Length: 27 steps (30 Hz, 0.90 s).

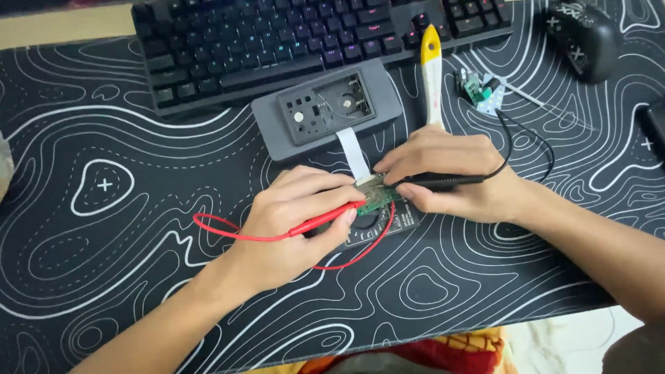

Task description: Using a multimeter to test electrical connections on a circuit board

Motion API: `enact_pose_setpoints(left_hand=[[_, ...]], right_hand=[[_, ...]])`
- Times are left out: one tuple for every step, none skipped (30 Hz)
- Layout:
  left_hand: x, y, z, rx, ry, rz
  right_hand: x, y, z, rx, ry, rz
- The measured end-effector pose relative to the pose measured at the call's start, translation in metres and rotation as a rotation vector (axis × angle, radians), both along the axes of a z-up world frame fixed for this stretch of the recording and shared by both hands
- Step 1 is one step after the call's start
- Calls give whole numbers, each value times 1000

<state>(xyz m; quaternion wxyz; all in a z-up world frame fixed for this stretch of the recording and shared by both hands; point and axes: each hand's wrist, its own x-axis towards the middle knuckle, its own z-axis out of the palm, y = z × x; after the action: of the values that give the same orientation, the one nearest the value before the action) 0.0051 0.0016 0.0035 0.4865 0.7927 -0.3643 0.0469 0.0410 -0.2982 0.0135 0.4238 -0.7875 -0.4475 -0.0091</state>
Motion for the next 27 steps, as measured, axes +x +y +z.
enact_pose_setpoints(left_hand=[[0,0,0,3,11,-3],[2,-1,-3,3,14,-1],[1,0,-3,1,0,-4],[0,1,-3,-1,-13,-7],[0,0,-3,0,-39,-9],[1,-1,-3,-12,-37,-4],[-1,-1,-3,-25,-26,3],[4,-1,1,-24,-43,1],[3,-1,3,-9,-12,-5],[3,0,4,6,19,-10],[4,-1,4,6,18,-6],[4,-1,3,-1,10,-4],[1,-1,1,-7,15,-6],[2,-2,-1,-6,28,-6],[2,-4,-3,-15,-1,15],[2,-5,-2,-24,-30,36],[3,-6,0,-26,-51,39],[5,-6,3,-27,-38,11],[6,-5,5,-27,-19,-18],[11,-4,7,-28,-34,-17],[9,-3,7,-43,-22,-30],[8,-3,6,-59,-9,-43],[6,-3,5,-58,-4,-45],[5,-3,4,-29,14,-34],[5,-3,3,-1,23,-17],[8,-2,4,-2,18,-12],[6,-2,4,-1,19,-8]], right_hand=[[0,0,-1,-2,-4,-5],[3,0,2,-2,-1,-3],[2,1,5,-13,-14,6],[1,2,9,-23,-27,15],[0,3,9,-22,-53,12],[0,3,10,-11,-47,13],[-2,4,11,-1,-33,14],[2,3,11,0,-50,13],[1,2,9,-3,-27,13],[1,0,6,-6,-5,13],[1,1,7,-6,-6,17],[2,1,8,-9,-2,10],[-2,1,7,-11,17,-2],[1,3,8,-10,29,-1],[1,4,10,-3,16,9],[0,6,13,4,2,20],[0,5,14,2,-19,23],[-1,5,15,2,-6,25],[-3,5,16,3,13,27],[3,6,17,2,-2,29],[1,5,16,10,-9,34],[0,5,13,17,-17,39],[-2,4,13,17,-12,37],[-3,4,13,21,12,30],[-1,5,13,23,26,30],[3,6,15,23,21,35],[1,6,15,24,31,40]])
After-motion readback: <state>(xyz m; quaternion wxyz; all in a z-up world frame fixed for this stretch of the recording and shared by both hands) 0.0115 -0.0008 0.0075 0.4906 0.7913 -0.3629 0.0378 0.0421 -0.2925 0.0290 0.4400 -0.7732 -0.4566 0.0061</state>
